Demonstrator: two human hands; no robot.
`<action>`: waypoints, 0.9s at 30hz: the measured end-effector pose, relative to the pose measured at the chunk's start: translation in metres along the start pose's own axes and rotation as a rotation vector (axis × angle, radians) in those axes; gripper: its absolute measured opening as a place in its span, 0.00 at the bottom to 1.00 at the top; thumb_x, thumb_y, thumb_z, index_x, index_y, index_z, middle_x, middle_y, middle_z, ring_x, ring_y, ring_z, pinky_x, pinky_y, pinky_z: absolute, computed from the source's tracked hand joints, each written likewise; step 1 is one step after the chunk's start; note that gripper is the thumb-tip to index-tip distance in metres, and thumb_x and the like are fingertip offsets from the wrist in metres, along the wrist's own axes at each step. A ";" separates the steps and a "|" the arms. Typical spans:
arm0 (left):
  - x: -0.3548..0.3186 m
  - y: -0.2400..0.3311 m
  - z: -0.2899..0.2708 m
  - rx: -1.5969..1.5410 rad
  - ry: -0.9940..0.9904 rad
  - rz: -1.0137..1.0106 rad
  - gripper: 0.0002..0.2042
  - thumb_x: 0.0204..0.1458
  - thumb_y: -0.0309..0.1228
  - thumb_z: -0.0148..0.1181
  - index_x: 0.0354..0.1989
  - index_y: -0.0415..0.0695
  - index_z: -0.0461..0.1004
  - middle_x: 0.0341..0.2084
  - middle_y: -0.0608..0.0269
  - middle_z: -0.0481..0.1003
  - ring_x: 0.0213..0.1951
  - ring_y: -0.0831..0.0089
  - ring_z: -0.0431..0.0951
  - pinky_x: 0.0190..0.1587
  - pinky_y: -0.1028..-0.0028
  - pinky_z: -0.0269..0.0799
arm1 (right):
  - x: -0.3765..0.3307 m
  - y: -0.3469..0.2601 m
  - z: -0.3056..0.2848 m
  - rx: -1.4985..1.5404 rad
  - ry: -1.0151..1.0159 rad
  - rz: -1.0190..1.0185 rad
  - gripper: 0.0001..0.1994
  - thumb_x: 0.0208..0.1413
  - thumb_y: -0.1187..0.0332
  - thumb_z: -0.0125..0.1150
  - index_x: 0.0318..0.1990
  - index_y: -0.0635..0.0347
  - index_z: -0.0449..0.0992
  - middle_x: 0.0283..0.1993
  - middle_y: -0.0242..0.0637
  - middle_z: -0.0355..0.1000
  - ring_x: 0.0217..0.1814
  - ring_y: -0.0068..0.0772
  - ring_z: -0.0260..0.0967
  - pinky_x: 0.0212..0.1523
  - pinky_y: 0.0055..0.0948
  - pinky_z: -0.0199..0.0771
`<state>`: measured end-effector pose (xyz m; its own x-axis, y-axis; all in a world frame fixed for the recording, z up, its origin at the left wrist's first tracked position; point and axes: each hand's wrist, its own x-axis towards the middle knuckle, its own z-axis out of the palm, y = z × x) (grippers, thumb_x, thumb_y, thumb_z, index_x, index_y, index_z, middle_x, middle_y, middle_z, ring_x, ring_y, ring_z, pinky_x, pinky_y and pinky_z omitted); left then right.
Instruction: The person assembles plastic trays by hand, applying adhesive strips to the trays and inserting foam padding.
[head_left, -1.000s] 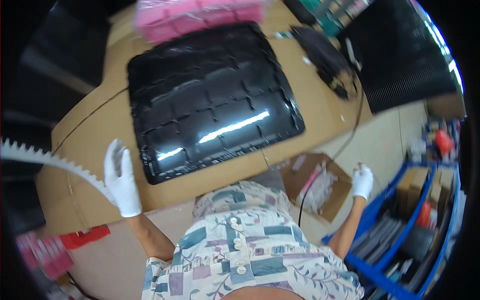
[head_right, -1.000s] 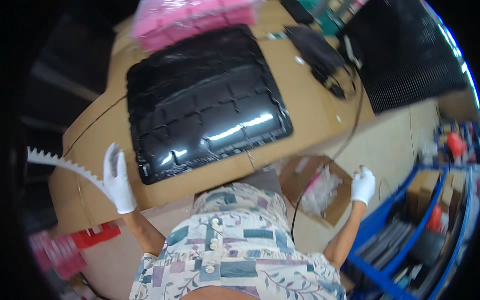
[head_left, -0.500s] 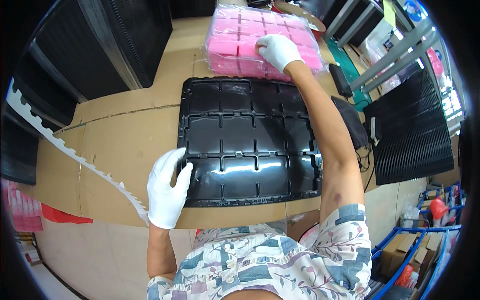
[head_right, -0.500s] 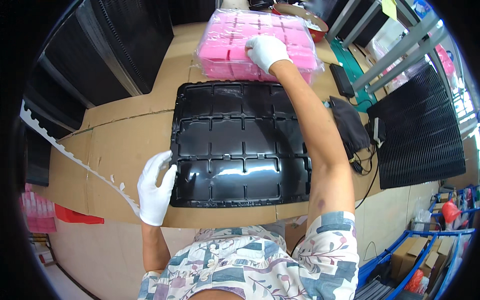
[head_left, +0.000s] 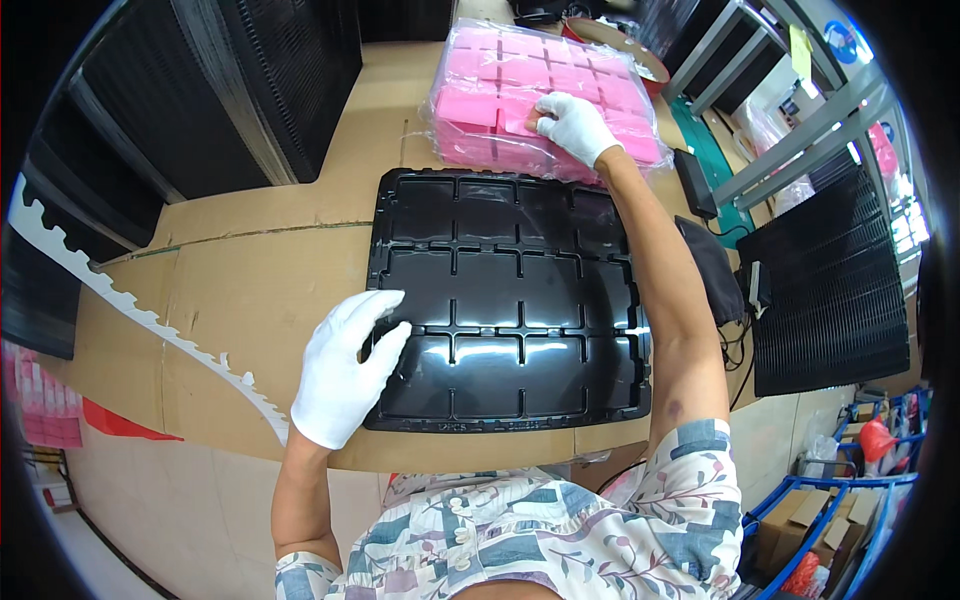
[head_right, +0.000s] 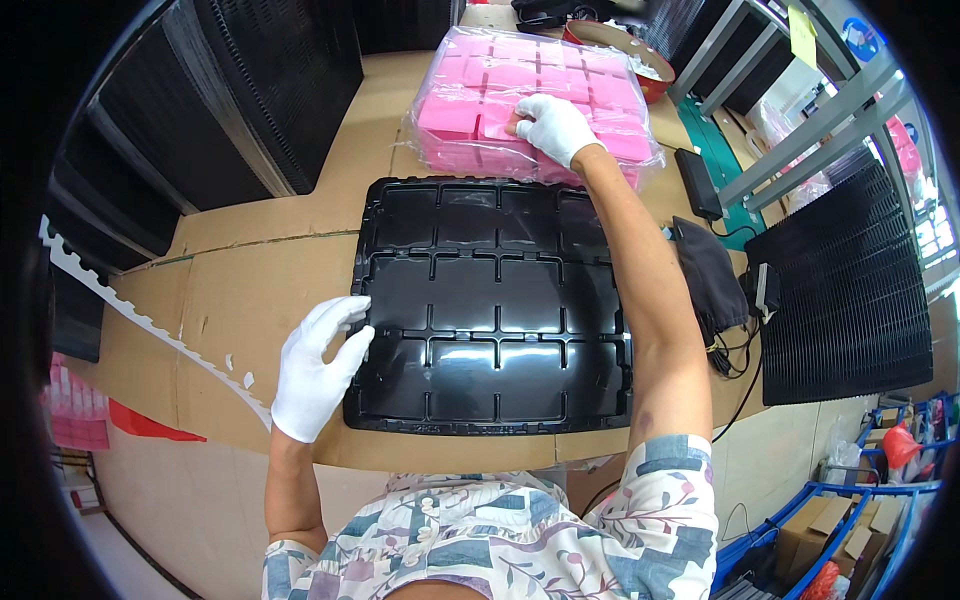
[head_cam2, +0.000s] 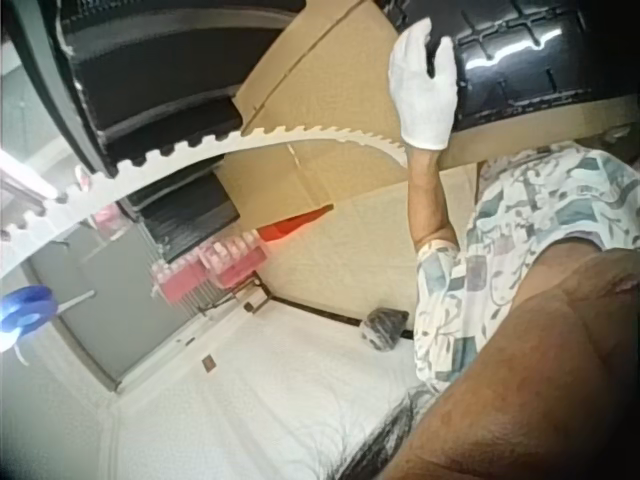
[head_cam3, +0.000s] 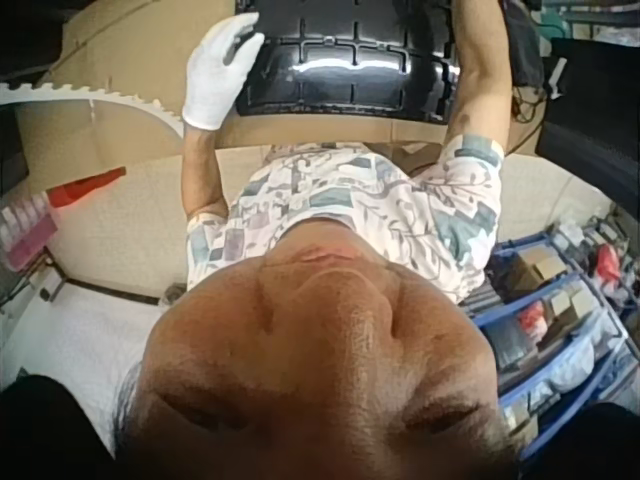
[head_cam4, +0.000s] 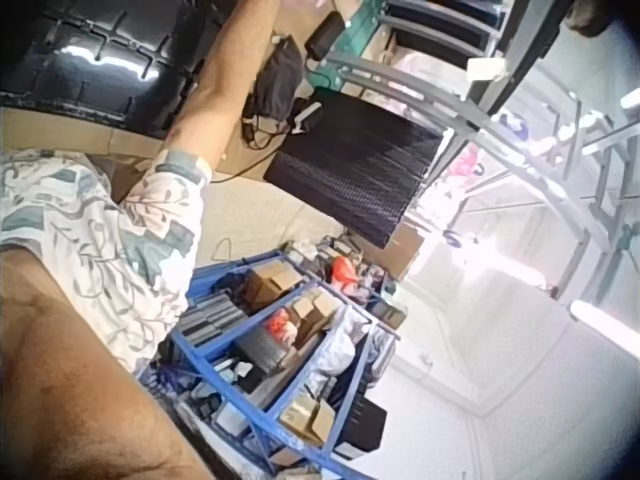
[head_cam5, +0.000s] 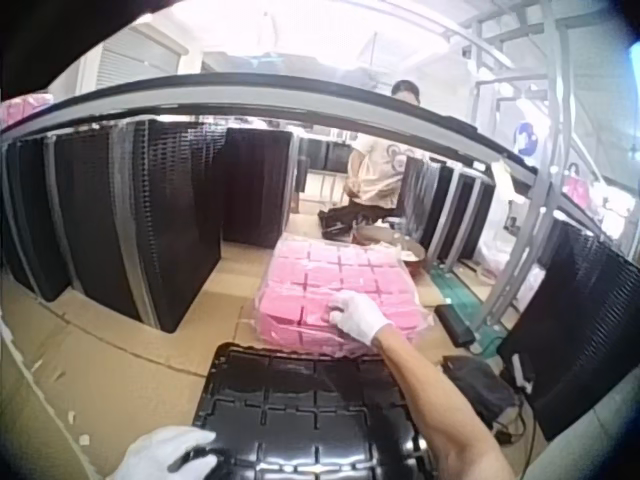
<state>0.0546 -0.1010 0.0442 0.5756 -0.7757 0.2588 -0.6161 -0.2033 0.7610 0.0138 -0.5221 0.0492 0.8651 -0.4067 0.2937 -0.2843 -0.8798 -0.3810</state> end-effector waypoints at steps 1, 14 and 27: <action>0.003 0.002 0.001 -0.005 -0.027 -0.010 0.15 0.54 0.29 0.63 0.49 0.40 0.76 0.45 0.52 0.78 0.46 0.57 0.78 0.52 0.65 0.73 | 0.000 0.005 0.002 -0.001 0.002 0.002 0.11 0.54 0.63 0.67 0.38 0.62 0.80 0.39 0.48 0.78 0.43 0.48 0.76 0.47 0.38 0.74; 0.116 0.018 0.043 -1.244 -0.499 -0.410 0.38 0.64 0.58 0.43 0.69 0.34 0.53 0.57 0.44 0.70 0.51 0.59 0.78 0.52 0.65 0.76 | -0.005 -0.041 -0.085 0.341 0.123 -0.047 0.11 0.58 0.63 0.64 0.37 0.64 0.80 0.32 0.32 0.75 0.37 0.24 0.71 0.42 0.27 0.71; 0.154 -0.007 0.084 -1.185 -0.327 -0.594 0.50 0.48 0.67 0.61 0.62 0.28 0.59 0.36 0.61 0.65 0.27 0.81 0.65 0.31 0.78 0.66 | -0.126 -0.063 -0.049 0.385 0.092 -0.082 0.05 0.53 0.77 0.67 0.35 0.66 0.76 0.35 0.30 0.67 0.38 0.22 0.66 0.41 0.23 0.67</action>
<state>0.1019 -0.2691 0.0285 0.3353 -0.8900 -0.3088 0.5986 -0.0518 0.7994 -0.0974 -0.4276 0.0796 0.8328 -0.3750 0.4073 -0.0255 -0.7609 -0.6484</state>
